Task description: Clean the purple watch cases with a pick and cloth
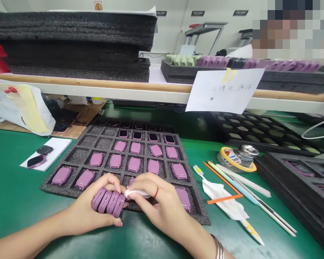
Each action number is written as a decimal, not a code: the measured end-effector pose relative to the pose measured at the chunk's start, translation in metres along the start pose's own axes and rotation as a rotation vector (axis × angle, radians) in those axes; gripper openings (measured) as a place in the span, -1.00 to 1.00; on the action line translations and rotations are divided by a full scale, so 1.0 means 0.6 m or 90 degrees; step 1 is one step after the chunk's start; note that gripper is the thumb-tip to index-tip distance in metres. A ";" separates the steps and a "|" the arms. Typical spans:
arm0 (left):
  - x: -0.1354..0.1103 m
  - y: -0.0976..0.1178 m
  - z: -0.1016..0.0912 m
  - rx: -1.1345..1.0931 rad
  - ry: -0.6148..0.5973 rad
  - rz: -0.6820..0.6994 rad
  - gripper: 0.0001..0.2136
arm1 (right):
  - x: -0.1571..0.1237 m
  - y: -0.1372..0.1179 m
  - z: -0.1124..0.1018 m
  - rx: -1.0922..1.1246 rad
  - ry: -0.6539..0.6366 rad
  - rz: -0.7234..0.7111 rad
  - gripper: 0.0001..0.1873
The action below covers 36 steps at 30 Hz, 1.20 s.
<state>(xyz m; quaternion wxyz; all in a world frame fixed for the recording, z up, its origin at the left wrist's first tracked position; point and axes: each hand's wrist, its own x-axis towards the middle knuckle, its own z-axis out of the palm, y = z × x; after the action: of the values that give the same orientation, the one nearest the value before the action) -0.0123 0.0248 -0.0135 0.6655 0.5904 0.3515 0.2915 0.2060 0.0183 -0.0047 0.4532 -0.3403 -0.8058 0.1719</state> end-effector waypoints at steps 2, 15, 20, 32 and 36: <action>-0.001 0.002 0.000 0.009 0.007 0.008 -0.54 | 0.001 -0.006 -0.003 0.023 -0.008 0.031 -0.90; -0.002 0.003 -0.001 0.093 0.021 0.008 -0.55 | -0.001 -0.011 0.008 0.060 -0.016 0.043 -0.89; -0.001 0.006 -0.002 0.141 0.028 0.033 -0.58 | -0.002 -0.015 0.009 0.058 -0.048 -0.002 -0.91; 0.000 0.005 0.000 0.146 0.040 0.030 -0.57 | -0.008 -0.019 0.009 0.023 -0.023 -0.020 -0.88; -0.001 0.005 0.001 0.113 0.025 0.028 -0.57 | -0.011 -0.019 0.011 -0.002 -0.047 -0.045 -0.89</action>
<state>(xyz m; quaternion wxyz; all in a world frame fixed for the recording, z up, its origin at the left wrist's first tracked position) -0.0123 0.0242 -0.0104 0.5970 0.6485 0.3762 0.2855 0.1984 0.0058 -0.0057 0.4283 -0.3060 -0.8336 0.1671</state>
